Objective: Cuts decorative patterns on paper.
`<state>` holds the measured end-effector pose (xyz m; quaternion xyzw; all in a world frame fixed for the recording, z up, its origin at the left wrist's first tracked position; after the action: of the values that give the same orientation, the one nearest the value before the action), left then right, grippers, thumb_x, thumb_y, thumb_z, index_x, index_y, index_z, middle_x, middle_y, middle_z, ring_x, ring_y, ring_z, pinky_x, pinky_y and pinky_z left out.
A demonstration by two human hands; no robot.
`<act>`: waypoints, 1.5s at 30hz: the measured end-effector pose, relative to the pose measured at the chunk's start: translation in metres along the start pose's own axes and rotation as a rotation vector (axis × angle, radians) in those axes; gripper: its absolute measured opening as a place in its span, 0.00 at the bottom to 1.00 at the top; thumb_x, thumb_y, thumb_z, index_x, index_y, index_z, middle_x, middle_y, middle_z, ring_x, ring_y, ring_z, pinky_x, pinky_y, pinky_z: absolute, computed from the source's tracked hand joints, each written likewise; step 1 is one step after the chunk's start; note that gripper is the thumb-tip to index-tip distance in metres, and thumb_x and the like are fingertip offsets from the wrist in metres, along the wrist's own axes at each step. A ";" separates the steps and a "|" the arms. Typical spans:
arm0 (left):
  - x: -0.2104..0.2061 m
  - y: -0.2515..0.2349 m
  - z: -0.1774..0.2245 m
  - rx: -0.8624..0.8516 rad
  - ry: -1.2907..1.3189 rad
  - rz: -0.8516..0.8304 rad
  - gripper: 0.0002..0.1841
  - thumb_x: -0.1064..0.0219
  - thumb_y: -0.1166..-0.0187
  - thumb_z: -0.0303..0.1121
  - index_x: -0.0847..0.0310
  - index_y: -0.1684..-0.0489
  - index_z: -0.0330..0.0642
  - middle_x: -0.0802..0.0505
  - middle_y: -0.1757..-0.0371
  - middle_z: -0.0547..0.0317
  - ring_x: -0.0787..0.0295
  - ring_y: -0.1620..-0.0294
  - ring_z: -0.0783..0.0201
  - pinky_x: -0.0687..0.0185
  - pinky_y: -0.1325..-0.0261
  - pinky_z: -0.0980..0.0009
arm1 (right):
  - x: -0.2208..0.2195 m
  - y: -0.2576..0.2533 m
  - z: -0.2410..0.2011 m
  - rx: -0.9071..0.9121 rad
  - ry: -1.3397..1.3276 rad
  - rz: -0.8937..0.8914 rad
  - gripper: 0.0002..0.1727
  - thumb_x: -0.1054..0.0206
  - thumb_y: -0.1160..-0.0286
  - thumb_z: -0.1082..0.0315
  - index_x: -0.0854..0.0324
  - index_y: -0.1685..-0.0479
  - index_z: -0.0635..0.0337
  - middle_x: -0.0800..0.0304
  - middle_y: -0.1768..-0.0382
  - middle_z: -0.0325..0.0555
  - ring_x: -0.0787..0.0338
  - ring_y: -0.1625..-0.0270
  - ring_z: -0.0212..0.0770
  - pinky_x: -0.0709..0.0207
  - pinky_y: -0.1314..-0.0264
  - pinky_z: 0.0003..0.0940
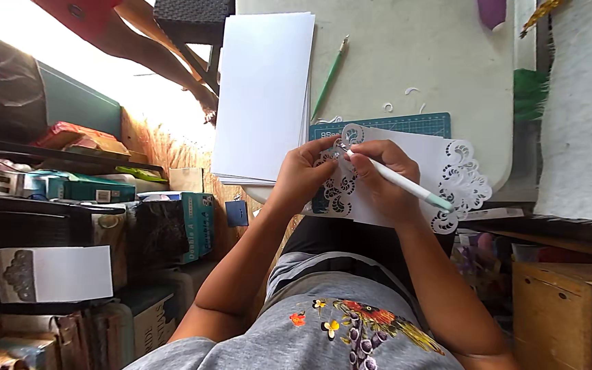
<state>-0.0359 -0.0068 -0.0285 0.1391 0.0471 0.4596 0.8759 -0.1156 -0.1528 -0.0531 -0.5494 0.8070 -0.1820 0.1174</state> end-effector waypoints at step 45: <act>-0.007 -0.004 0.002 -0.014 0.096 0.058 0.13 0.36 0.18 0.22 0.19 0.39 0.33 0.08 0.54 0.60 0.09 0.59 0.73 0.11 0.52 0.76 | 0.005 0.002 -0.003 0.002 -0.039 0.008 0.11 0.35 0.16 0.70 0.16 0.47 0.71 0.08 0.50 0.43 0.12 0.55 0.21 0.17 0.55 0.17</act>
<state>-0.0365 -0.0149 -0.0279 0.1121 0.0815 0.4911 0.8600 -0.1196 -0.1562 -0.0515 -0.5495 0.8065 -0.1718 0.1345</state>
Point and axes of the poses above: each hand's wrist, its own y-axis away from the middle knuckle, its own x-axis out of the back of the hand, z = x × y, the point moved 2 cm from there along -y, towards the middle knuckle
